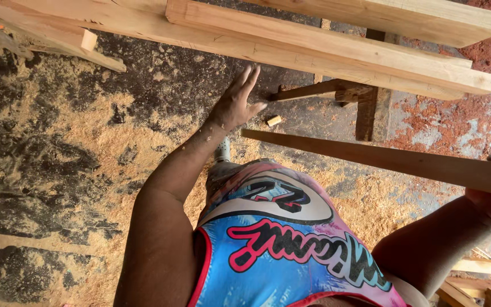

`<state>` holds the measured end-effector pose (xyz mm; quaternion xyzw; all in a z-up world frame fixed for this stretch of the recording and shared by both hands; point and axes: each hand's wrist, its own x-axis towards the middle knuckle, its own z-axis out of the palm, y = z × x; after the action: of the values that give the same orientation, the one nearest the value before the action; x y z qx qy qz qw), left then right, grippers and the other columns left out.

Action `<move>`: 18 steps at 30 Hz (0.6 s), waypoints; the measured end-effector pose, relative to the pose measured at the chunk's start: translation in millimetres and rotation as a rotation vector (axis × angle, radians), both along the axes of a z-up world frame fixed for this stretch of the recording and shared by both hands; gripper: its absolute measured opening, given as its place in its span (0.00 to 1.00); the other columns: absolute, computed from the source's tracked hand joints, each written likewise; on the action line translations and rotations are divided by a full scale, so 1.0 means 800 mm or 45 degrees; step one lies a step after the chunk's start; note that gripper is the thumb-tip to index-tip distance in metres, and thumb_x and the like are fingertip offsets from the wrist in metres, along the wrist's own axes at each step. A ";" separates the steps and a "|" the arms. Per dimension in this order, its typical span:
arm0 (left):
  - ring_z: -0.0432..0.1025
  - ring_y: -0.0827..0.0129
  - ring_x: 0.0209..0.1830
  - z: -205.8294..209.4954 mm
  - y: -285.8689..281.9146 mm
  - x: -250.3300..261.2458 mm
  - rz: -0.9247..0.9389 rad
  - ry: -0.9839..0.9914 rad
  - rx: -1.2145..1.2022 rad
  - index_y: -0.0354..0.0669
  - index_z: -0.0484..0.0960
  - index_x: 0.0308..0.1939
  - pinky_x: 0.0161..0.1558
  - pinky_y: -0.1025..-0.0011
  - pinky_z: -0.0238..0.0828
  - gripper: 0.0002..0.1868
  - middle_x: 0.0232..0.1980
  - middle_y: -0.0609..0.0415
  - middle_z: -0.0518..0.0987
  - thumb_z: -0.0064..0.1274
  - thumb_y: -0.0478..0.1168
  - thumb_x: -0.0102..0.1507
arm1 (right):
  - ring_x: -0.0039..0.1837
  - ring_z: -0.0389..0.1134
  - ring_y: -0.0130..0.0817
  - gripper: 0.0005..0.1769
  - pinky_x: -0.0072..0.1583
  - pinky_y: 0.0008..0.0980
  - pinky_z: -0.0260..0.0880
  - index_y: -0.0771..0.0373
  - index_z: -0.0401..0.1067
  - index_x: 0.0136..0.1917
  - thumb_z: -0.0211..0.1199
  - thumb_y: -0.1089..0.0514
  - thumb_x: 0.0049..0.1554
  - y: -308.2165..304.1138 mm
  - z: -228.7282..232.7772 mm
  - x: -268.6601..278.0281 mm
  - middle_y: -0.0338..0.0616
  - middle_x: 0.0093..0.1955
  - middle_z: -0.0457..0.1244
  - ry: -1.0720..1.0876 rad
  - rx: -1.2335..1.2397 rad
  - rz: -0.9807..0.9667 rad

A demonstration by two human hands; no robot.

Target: The person saws a wooden beam with a handsaw, moves and sorts wooden planks one at a time, and then continues sawing another section of wood.

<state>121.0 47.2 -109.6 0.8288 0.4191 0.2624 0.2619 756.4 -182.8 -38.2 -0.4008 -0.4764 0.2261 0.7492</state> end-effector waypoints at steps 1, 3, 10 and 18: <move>0.53 0.41 0.81 0.014 0.007 0.008 -0.005 -0.104 0.101 0.43 0.41 0.82 0.76 0.56 0.62 0.60 0.81 0.30 0.51 0.69 0.56 0.63 | 0.47 0.69 0.47 0.28 0.51 0.40 0.69 0.67 0.72 0.56 0.52 0.38 0.71 -0.004 -0.003 0.003 0.56 0.48 0.67 0.014 -0.020 0.011; 0.56 0.48 0.83 0.045 0.022 0.031 -0.085 -0.279 0.127 0.42 0.43 0.83 0.81 0.59 0.64 0.57 0.83 0.34 0.54 0.68 0.56 0.66 | 0.49 0.68 0.46 0.28 0.52 0.39 0.69 0.68 0.72 0.58 0.52 0.38 0.70 -0.011 -0.005 0.012 0.56 0.49 0.67 0.025 -0.068 0.001; 0.47 0.62 0.85 0.196 0.023 0.138 -0.348 -0.807 0.287 0.53 0.39 0.83 0.84 0.57 0.47 0.61 0.85 0.52 0.45 0.73 0.61 0.66 | 0.53 0.67 0.42 0.31 0.55 0.37 0.67 0.69 0.69 0.63 0.54 0.37 0.68 0.008 -0.004 -0.017 0.56 0.53 0.66 -0.004 -0.285 0.010; 0.53 0.60 0.81 0.293 -0.031 0.219 -0.507 -1.652 -0.416 0.47 0.36 0.84 0.80 0.52 0.56 0.65 0.83 0.45 0.52 0.73 0.51 0.60 | 0.58 0.66 0.38 0.36 0.58 0.36 0.65 0.71 0.67 0.68 0.56 0.36 0.66 0.063 0.035 -0.206 0.56 0.58 0.66 -0.414 -0.765 0.354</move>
<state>296.0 22.1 124.8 0.5156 0.0521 0.5850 0.6239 592.0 -132.3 -10.0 -0.5651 -0.5515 0.3891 0.4745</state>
